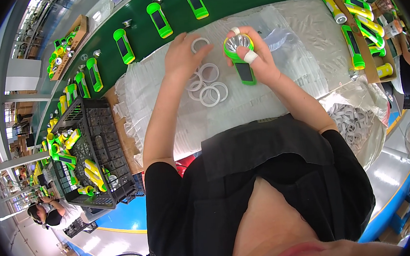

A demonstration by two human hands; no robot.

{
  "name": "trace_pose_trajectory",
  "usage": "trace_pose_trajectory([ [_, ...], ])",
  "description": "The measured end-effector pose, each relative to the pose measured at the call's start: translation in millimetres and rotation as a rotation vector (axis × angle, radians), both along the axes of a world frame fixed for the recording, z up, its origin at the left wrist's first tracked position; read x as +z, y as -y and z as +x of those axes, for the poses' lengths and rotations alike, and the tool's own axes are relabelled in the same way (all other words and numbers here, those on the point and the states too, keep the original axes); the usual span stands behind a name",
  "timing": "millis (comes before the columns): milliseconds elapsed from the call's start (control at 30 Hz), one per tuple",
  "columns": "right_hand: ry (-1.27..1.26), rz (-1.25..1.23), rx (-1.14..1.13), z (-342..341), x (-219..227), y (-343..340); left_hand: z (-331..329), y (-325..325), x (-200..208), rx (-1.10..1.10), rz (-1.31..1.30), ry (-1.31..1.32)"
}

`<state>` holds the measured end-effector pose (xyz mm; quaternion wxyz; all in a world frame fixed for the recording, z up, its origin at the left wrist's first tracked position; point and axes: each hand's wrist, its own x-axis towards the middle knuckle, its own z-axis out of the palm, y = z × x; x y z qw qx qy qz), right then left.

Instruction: Assembling portable flashlights by attaching lens rings and clear covers to the bodies on a production line.

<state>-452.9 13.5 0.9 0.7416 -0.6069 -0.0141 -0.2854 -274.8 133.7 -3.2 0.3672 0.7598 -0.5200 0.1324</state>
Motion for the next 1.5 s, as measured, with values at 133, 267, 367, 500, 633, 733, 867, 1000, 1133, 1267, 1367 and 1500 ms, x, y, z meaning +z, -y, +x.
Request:
trace_pose_trajectory([
  [133, -0.028, 0.021, 0.072, 2.2, 5.2, -2.5, 14.4, -0.9, -5.4, 0.03, 0.564, -0.18],
  [267, -0.035, 0.018, 0.049, 1.5, 6.7, -3.6, 14.7, -6.2, -6.2, -0.089, 0.138, -0.379],
  [367, -0.053, 0.019, 0.026, 1.9, 8.7, -1.2, -14.6, -13.5, 21.4, -0.219, -0.211, -0.55],
  [500, -0.148, -0.007, 0.005, 3.2, 9.0, -1.9, -52.8, -23.6, 58.1, -0.356, -0.235, -0.2],
  [633, 0.047, -0.224, -0.072, 7.2, 1.3, -0.7, -55.1, -20.4, 53.9, -0.373, -0.215, -0.184],
  [733, -0.045, -0.151, -0.037, 3.4, 1.2, 3.0, -56.4, -19.9, 55.1, -0.379, -0.201, -0.193],
  [867, 0.12, -0.117, 0.055, -5.3, 18.3, 13.1, -60.9, -16.1, 65.8, -0.404, -0.125, -0.21],
  [1000, -0.027, -0.72, -0.135, -27.8, 31.4, 56.1, -70.1, -10.3, 76.3, -0.428, -0.002, -0.217],
  [1133, -0.15, -1.035, -0.016, -41.9, 76.6, 72.2, -80.3, 3.9, 66.2, -0.475, -0.018, -0.191],
  [1267, -0.365, -1.307, 0.258, -33.2, 123.7, 74.7, -91.3, 18.4, 56.1, -0.428, 0.031, -0.348],
  [1367, -0.441, -1.391, 0.326, -27.5, 135.2, 75.5, -95.3, 21.9, 58.8, -0.429, 0.035, -0.398],
  [1500, -0.436, -1.424, 0.343, -23.2, 139.8, 72.3, -93.1, 22.6, 55.2, -0.48, 0.004, -0.456],
])
